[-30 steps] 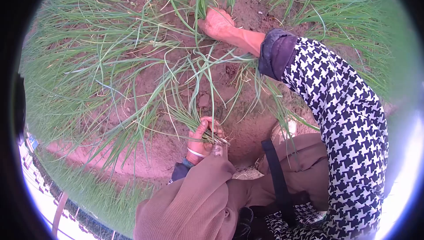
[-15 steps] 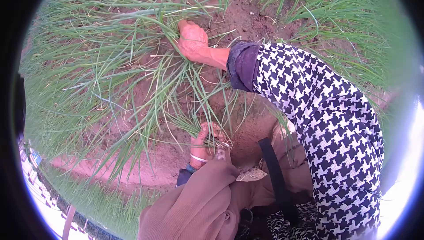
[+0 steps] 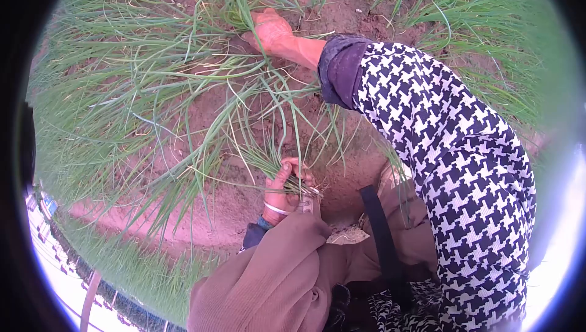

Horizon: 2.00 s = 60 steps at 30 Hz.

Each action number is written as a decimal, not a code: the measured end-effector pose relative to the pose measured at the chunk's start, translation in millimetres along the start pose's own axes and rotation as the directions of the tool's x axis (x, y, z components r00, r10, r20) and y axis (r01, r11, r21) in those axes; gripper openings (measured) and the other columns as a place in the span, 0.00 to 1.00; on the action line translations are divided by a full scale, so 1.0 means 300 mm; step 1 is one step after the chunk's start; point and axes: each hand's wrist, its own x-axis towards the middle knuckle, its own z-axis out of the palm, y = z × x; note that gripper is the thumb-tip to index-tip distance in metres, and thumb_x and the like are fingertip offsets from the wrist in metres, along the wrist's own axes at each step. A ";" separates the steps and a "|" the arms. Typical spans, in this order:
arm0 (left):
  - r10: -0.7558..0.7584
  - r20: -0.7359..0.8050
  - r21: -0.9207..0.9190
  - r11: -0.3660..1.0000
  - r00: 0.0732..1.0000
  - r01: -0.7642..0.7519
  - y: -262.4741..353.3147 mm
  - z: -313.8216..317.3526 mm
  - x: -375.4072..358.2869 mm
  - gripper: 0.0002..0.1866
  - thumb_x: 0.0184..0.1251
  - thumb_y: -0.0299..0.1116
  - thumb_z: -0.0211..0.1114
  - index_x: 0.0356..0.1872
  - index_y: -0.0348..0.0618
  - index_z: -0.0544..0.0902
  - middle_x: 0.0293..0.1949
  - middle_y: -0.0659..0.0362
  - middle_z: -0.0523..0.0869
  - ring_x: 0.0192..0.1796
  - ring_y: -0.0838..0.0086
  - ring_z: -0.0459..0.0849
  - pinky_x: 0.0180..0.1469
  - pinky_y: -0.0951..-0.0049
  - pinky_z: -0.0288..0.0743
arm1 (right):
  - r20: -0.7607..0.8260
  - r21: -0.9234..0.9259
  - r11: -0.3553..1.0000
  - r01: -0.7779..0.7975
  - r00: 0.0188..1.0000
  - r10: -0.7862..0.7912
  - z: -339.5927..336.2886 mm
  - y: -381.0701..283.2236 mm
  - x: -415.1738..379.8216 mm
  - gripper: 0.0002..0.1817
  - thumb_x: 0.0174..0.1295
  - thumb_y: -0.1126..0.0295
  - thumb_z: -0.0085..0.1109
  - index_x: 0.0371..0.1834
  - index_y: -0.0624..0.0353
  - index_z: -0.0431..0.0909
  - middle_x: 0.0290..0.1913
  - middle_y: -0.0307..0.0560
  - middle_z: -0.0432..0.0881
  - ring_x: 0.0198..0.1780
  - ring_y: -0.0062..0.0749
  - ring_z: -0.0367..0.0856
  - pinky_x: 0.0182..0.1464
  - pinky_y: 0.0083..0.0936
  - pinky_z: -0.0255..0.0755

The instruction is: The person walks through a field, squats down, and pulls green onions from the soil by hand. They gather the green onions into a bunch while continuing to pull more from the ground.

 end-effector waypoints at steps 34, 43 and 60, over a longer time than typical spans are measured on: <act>0.936 -0.323 0.482 0.287 0.136 -0.828 0.377 0.120 -0.564 0.15 0.67 0.34 0.55 0.53 0.46 0.68 0.31 0.63 0.78 0.30 0.78 0.74 0.37 0.71 0.73 | 0.876 0.481 0.827 -0.290 0.205 -0.437 -0.809 -0.344 -0.409 0.14 0.60 0.64 0.48 0.40 0.61 0.79 0.29 0.46 0.79 0.33 0.42 0.78 0.39 0.32 0.73; 0.484 -0.834 0.158 0.671 0.266 -0.725 0.219 -0.872 -0.770 0.10 0.64 0.34 0.54 0.41 0.42 0.80 0.35 0.60 0.83 0.37 0.76 0.79 0.41 0.75 0.73 | 0.888 -0.271 0.769 0.579 0.458 -0.032 -0.417 -0.094 -0.586 0.08 0.42 0.76 0.58 0.27 0.67 0.78 0.27 0.54 0.80 0.32 0.45 0.82 0.34 0.35 0.77; 0.171 -0.823 -0.180 0.826 0.541 -0.534 0.351 -0.884 -0.494 0.14 0.64 0.34 0.47 0.44 0.41 0.78 0.38 0.58 0.83 0.34 0.70 0.80 0.36 0.69 0.75 | 0.680 -0.230 0.763 0.604 0.661 -0.318 -0.024 0.008 -0.492 0.08 0.48 0.73 0.54 0.32 0.63 0.74 0.33 0.52 0.78 0.33 0.48 0.81 0.34 0.39 0.76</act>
